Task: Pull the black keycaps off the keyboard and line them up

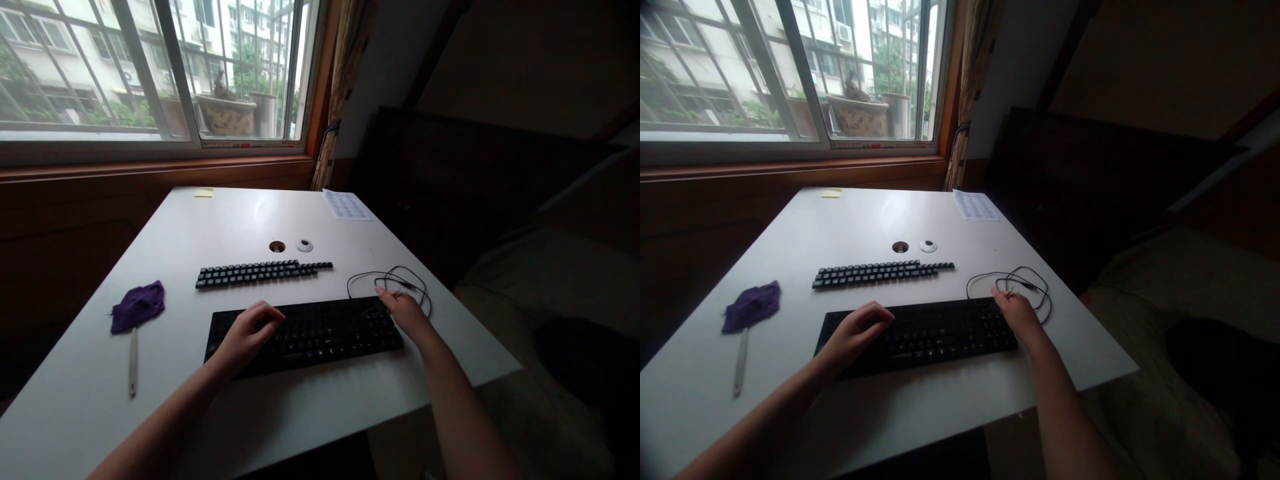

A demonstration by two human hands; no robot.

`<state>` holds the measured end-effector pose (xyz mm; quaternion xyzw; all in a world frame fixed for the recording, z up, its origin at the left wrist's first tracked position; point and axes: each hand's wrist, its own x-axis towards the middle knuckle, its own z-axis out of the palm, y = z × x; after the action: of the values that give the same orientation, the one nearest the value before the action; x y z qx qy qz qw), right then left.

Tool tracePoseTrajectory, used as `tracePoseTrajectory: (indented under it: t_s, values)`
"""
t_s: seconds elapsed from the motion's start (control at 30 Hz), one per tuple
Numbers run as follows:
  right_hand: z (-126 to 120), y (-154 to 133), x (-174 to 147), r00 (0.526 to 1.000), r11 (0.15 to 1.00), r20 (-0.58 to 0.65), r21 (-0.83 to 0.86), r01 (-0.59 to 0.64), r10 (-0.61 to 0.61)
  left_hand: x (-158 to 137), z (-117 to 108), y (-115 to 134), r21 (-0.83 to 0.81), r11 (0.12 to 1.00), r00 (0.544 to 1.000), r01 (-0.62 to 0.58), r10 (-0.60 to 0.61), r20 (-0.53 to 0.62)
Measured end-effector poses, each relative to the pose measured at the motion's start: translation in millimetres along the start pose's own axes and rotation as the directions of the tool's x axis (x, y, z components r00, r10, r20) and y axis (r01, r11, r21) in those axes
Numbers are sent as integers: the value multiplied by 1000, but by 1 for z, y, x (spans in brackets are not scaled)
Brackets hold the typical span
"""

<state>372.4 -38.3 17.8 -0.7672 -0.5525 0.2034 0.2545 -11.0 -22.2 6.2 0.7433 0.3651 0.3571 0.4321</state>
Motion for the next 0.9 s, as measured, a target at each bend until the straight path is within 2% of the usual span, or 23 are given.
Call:
tracePoseTrajectory:
  t_s: [0.3, 0.53, 0.77, 0.9]
  values:
    - [1, 7, 7, 1000, 996, 11, 83, -24, 23, 0, 0, 1, -2, 1000, 1000, -5, 5, 0]
    - [-1, 6, 3, 999, 999, -46, 33, -29, 30, 0, 1, 0, -5, 1000, 1000, -11, 11, -3]
    - [-2, -17, -9, 995, 989, -69, -136, 66, -76, 0, 0, 0, 8, 1000, 1000, -3, 3, -4]
    - [-3, -31, -17, 986, 986, -106, -121, 115, -128, 0, 0, 0, 10, 1000, 1000, -12, 12, -1]
